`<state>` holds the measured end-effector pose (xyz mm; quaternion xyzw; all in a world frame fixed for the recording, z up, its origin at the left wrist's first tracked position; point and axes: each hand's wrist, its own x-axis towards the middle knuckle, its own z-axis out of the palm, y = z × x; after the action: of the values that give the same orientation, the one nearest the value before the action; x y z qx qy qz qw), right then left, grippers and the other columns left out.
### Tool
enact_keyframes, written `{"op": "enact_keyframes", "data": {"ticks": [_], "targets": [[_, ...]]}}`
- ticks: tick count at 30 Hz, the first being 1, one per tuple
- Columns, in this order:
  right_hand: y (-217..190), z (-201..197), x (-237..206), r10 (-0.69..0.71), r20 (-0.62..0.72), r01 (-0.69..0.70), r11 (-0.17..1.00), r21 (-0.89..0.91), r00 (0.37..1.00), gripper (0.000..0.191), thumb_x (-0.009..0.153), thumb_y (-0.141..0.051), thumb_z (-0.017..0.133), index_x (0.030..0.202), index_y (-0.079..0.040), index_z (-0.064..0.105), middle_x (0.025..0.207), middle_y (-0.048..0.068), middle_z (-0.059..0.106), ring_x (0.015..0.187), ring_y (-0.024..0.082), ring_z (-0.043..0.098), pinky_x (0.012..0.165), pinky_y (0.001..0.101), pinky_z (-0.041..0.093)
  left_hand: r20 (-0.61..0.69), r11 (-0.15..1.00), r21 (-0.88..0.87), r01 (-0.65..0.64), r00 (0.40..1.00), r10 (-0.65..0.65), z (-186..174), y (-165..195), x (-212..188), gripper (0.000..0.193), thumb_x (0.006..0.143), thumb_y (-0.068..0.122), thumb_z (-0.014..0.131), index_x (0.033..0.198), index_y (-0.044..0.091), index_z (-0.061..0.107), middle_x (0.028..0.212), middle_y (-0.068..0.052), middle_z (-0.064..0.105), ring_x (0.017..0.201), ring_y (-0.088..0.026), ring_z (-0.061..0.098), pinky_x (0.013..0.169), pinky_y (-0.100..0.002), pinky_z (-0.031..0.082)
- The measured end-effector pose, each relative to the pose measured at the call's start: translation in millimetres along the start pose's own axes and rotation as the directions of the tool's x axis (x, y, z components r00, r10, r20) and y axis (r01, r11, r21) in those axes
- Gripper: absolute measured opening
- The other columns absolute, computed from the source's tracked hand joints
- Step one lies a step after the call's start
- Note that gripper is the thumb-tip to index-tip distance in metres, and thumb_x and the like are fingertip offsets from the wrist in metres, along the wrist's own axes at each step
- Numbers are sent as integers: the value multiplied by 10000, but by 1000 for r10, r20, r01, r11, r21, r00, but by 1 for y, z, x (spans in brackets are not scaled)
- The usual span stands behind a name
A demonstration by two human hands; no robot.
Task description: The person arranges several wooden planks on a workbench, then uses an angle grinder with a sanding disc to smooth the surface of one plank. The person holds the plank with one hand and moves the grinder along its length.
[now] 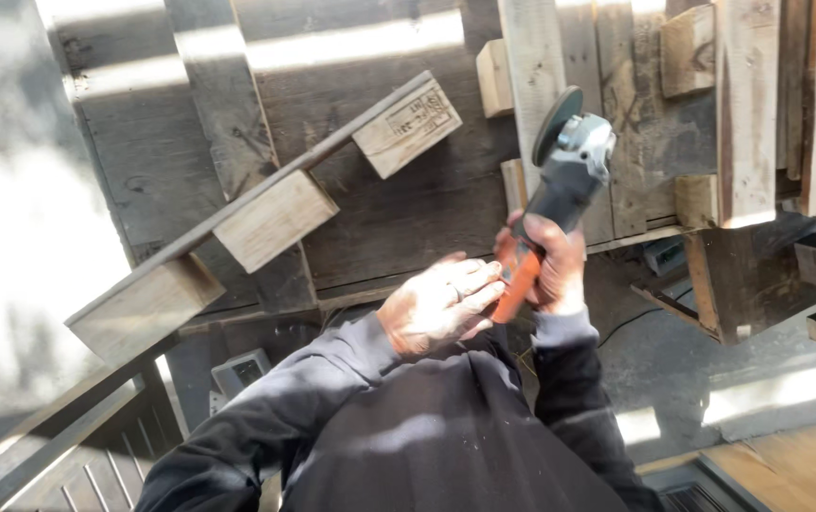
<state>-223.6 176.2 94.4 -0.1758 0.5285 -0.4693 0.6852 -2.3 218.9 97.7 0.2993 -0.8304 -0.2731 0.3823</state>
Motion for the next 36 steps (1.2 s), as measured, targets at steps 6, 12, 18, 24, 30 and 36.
{"op": "enact_keyframes", "data": {"ticks": [6, 12, 18, 24, 30, 36], "targets": [[6, 15, -17, -92, -82, 49, 902, -428, 992, 489, 792, -91, 774, 1219, 2, 554, 851, 90, 668, 703, 204, 686, 665, 338, 590, -158, 738, 517, 433, 896, -415, -74, -103, -14, 918, 909, 533, 698, 1524, -67, 374, 1578, -289, 388, 1496, -389, 326, 1224, -547, 267], [14, 21, -6, -57, -61, -10, 641, -768, 996, 572, 748, -143, 844, 1203, 21, 540, 989, 107, 672, 849, 185, 653, 754, 326, 564, 39, 297, 536, 790, 329, -944, -101, -171, -13, 509, 1013, 481, 644, 1356, 106, 603, 1040, -145, 753, 959, -314, 726, 859, -458, 564], [1, 41, 17, -56, 18, 34, 299, -954, 998, 763, 714, -212, 886, 1312, 45, 488, 1091, 183, 689, 1005, 258, 689, 875, 359, 554, -182, 324, 425, 845, 430, -884, -87, -172, -19, 287, 908, 307, 743, 1168, 193, 783, 881, -103, 773, 775, -312, 735, 694, -454, 572], [-26, 64, 43, 32, 210, 210, 24, -977, 977, 758, 729, -241, 883, 1330, 39, 515, 1094, 249, 710, 934, 350, 737, 811, 406, 587, -186, 341, 404, 849, 441, -878, -89, -179, -24, 298, 898, 309, 761, 1163, 175, 788, 862, -92, 778, 755, -274, 735, 690, -433, 577], [-49, 70, 60, 149, 87, 88, -1, -996, 985, 848, 747, -302, 859, 1365, 84, 425, 928, 254, 721, 783, 354, 748, 725, 412, 608, -198, 370, 383, 846, 467, -862, -91, -180, -26, 333, 876, 303, 782, 1178, 161, 784, 895, -83, 782, 787, -260, 732, 713, -427, 572], [-64, 75, 68, 187, 105, 98, 47, -994, 977, 832, 748, -285, 874, 1341, 97, 432, 949, 262, 715, 843, 358, 746, 754, 447, 589, -191, 387, 384, 838, 482, -855, -94, -183, -26, 353, 851, 297, 792, 1176, 158, 779, 1026, -65, 791, 893, -253, 734, 768, -417, 569]]}}
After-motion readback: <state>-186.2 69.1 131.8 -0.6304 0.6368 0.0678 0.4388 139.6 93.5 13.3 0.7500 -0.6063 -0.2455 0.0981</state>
